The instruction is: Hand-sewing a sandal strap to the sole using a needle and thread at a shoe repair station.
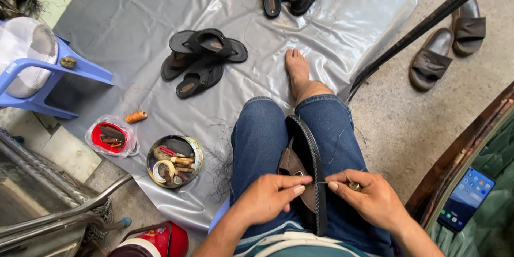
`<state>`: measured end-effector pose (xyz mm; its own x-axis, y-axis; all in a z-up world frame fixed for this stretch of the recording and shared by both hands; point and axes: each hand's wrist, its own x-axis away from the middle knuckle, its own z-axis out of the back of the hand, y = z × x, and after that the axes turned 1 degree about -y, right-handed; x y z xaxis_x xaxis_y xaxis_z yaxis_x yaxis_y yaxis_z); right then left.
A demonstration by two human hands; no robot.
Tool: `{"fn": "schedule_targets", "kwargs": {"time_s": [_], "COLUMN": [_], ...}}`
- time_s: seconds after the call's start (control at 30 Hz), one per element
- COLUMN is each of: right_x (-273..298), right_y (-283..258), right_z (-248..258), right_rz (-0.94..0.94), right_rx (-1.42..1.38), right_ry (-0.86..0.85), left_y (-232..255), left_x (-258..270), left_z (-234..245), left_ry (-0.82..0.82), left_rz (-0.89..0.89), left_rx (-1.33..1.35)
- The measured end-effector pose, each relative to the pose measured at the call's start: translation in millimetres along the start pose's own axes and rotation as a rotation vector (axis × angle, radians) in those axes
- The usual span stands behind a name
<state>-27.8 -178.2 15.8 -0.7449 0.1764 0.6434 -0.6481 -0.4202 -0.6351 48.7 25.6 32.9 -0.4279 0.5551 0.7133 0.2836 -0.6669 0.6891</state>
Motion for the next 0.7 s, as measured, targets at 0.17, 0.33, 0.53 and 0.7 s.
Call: {"fn": "schedule_targets", "kwargs": {"time_s": [0.17, 0.33, 0.53, 0.7], "right_x": [18, 21, 21, 15], "right_y": [-27, -44, -10, 11], "right_z": [16, 26, 59, 43], "right_rz": [-0.036, 0.542, 0.309, 0.518], "right_rx": [0.033, -0.070, -0.088, 0.206], "right_ry": [-0.142, -0.068, 0.324, 0.143], "left_y": [-3, -5, -45, -82], "left_x": [20, 18, 74, 50], "left_z": [-20, -9, 121, 92], "left_ry": [0.512, 0.251, 1.150, 1.664], "left_rz": [-0.336, -0.639, 0.262, -0.150], "left_rx": [-0.294, 0.013, 0.480, 0.176]}}
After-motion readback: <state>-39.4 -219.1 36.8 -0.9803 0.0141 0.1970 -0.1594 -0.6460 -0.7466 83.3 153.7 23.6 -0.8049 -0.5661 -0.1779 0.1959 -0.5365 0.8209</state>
